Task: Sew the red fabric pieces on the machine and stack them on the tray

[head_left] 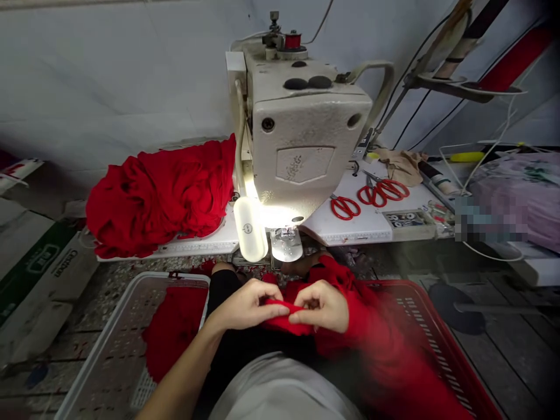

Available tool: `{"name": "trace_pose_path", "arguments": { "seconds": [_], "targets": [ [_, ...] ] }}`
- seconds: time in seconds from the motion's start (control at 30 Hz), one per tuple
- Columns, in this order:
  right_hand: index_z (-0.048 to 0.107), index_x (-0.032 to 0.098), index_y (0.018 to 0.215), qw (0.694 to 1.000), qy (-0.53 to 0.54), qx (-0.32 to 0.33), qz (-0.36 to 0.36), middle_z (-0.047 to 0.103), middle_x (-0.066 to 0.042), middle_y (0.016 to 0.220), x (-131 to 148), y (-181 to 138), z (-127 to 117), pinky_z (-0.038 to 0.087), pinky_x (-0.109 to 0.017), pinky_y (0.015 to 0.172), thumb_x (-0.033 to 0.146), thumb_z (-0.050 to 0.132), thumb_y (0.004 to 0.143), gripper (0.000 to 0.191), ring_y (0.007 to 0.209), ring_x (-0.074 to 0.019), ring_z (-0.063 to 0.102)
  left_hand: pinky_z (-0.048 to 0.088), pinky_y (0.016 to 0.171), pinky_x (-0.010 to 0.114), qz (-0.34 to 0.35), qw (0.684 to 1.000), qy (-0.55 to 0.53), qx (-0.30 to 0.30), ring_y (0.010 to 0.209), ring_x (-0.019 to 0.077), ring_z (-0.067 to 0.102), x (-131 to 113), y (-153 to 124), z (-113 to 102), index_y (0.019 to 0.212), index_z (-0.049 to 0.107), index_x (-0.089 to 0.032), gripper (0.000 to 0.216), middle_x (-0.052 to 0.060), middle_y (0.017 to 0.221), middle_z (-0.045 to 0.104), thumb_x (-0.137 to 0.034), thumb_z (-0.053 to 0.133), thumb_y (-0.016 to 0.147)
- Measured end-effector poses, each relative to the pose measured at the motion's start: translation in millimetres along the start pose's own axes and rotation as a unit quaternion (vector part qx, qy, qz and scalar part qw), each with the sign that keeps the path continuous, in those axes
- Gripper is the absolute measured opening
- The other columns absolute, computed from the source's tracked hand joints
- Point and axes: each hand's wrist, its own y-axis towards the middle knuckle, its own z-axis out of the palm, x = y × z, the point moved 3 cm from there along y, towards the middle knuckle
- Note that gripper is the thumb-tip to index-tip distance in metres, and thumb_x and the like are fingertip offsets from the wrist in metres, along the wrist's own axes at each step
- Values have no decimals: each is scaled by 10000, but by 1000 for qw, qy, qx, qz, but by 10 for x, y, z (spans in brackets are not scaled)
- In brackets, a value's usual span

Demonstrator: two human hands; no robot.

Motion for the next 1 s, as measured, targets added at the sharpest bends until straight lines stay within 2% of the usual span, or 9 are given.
{"name": "trace_pose_path", "arguments": {
  "seconds": [0.1, 0.2, 0.3, 0.4, 0.5, 0.57, 0.67, 0.8, 1.0],
  "targets": [
    [796, 118, 831, 994, 59, -82, -34, 661, -34, 582, 7, 8, -107, 421, -236, 474, 534, 753, 837, 418, 490, -131, 554, 396, 580, 211, -49, 992, -73, -86, 616, 108, 514, 62, -21, -76, 942, 710, -128, 297, -4, 701, 611, -425, 693, 934],
    [798, 114, 804, 987, 61, -127, -74, 666, -44, 612, 54, 16, -134, 394, -242, 492, 500, 755, 842, 391, 527, -127, 525, 386, 537, 200, -71, 982, -144, -97, 571, 96, 498, 77, -13, -82, 976, 672, -130, 321, -13, 689, 598, -445, 706, 923],
    [800, 117, 784, 984, 37, -141, -103, 669, -48, 636, 86, 18, -137, 365, -245, 491, 450, 760, 842, 340, 540, -124, 502, 405, 602, 201, -45, 988, -118, -84, 654, 99, 513, 51, 10, -77, 911, 685, -121, 276, 13, 765, 624, -396, 706, 934],
    [787, 120, 773, 979, 48, -167, -107, 651, -37, 599, 78, 14, -165, 346, -243, 460, 433, 744, 856, 327, 500, -117, 487, 365, 563, 193, -28, 988, -91, -122, 618, 88, 477, 44, 10, -104, 901, 691, -119, 264, -11, 712, 575, -379, 694, 946],
    [780, 126, 785, 970, 87, -205, -96, 629, -17, 538, 78, 4, -205, 335, -243, 418, 456, 741, 863, 341, 442, -117, 475, 337, 492, 189, -1, 977, -116, -179, 518, 70, 428, 37, -22, -147, 1088, 703, -136, 269, -52, 653, 512, -362, 701, 944],
    [783, 132, 788, 965, 80, -227, -107, 664, -31, 571, 138, -19, -223, 361, -250, 435, 450, 739, 872, 332, 470, -130, 511, 393, 512, 202, 35, 975, -86, -200, 535, 86, 496, 2, -45, -183, 1223, 714, -160, 324, -25, 694, 594, -327, 701, 946],
    [786, 146, 785, 956, 18, -253, -148, 711, -52, 659, 331, -85, -232, 435, -271, 530, 398, 716, 907, 288, 573, -160, 588, 501, 654, 247, 101, 966, 36, -234, 702, 147, 653, -93, -62, -254, 1121, 807, -186, 216, 60, 836, 752, -265, 680, 965],
    [783, 167, 781, 929, -71, -298, -206, 712, -38, 698, 617, -165, -246, 462, -284, 616, 301, 701, 922, 210, 630, -167, 622, 543, 741, 275, 159, 944, 109, -267, 768, 173, 703, -214, -38, -328, 1058, 824, -184, 194, 76, 918, 799, -222, 650, 982],
    [797, 170, 798, 933, -22, -311, -180, 764, -57, 733, 624, -60, -332, 493, -289, 631, 333, 723, 897, 206, 662, -194, 658, 545, 812, 299, 115, 948, 86, -283, 834, 204, 725, -263, 38, -355, 956, 812, -168, 238, 67, 908, 793, -275, 604, 1001]
  ]
}}
